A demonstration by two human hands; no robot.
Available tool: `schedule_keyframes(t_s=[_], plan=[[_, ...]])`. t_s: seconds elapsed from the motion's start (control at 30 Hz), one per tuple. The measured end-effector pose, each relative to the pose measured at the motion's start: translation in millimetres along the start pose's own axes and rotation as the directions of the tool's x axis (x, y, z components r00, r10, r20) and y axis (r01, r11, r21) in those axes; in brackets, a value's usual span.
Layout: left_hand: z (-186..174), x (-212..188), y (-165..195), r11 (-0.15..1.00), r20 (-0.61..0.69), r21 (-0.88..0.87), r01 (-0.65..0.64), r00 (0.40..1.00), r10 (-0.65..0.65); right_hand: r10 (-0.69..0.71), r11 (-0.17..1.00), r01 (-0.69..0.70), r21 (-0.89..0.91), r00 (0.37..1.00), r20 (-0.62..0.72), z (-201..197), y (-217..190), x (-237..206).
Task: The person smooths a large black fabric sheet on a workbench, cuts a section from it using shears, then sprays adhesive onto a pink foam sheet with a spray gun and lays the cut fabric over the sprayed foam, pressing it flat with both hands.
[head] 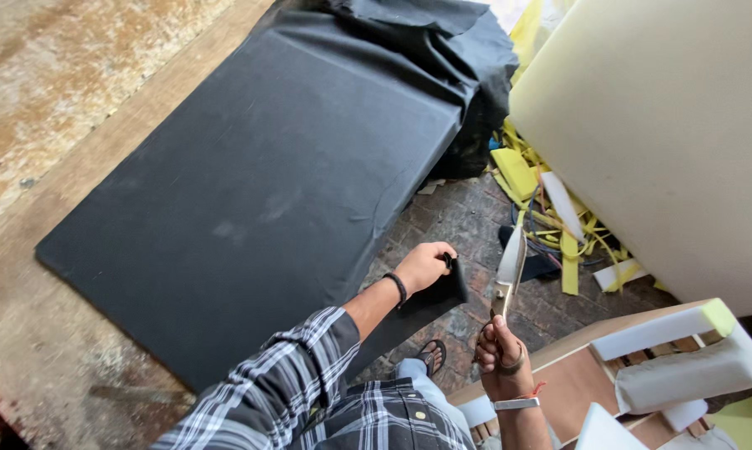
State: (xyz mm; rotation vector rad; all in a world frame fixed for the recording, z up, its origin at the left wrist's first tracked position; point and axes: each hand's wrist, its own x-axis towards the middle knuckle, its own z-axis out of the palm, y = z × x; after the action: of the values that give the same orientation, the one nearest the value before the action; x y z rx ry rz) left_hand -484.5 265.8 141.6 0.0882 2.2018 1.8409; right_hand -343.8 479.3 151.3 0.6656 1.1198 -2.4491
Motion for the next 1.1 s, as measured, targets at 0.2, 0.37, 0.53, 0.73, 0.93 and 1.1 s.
schedule_keyframes(t_s=[0.2,0.37,0.53,0.73,0.93,1.1], plan=[[91.8,128.8,73.0,0.98,0.233,-0.195,0.029,0.972,0.017,-0.14,0.988,0.146,0.049,0.984,-0.111,-50.5,-94.3,21.0],[110.2,180.1,83.6,0.949,0.286,-0.274,0.158,0.955,-0.076,-0.211,0.973,0.223,0.051,0.961,-0.181,-67.3,-131.3,34.3],[111.3,241.9,58.4,0.94,0.236,-0.294,0.172,0.966,-0.103,-0.161,0.987,0.162,-0.014,0.96,-0.229,-65.9,-148.7,73.8],[92.0,347.0,23.4,0.933,0.232,-0.279,0.228,0.959,-0.165,-0.115,0.987,0.088,-0.135,0.973,-0.202,-46.5,-191.7,164.7],[60.7,460.9,14.5,0.901,0.302,-0.19,0.39,0.896,-0.325,-0.076,0.946,-0.002,-0.323,0.97,-0.23,4.1,-265.2,254.6],[-9.0,547.5,-0.5,0.989,0.365,0.131,0.072,0.924,-0.115,-0.033,0.863,-0.084,-0.498,0.974,-0.222,47.1,-313.0,336.6]])
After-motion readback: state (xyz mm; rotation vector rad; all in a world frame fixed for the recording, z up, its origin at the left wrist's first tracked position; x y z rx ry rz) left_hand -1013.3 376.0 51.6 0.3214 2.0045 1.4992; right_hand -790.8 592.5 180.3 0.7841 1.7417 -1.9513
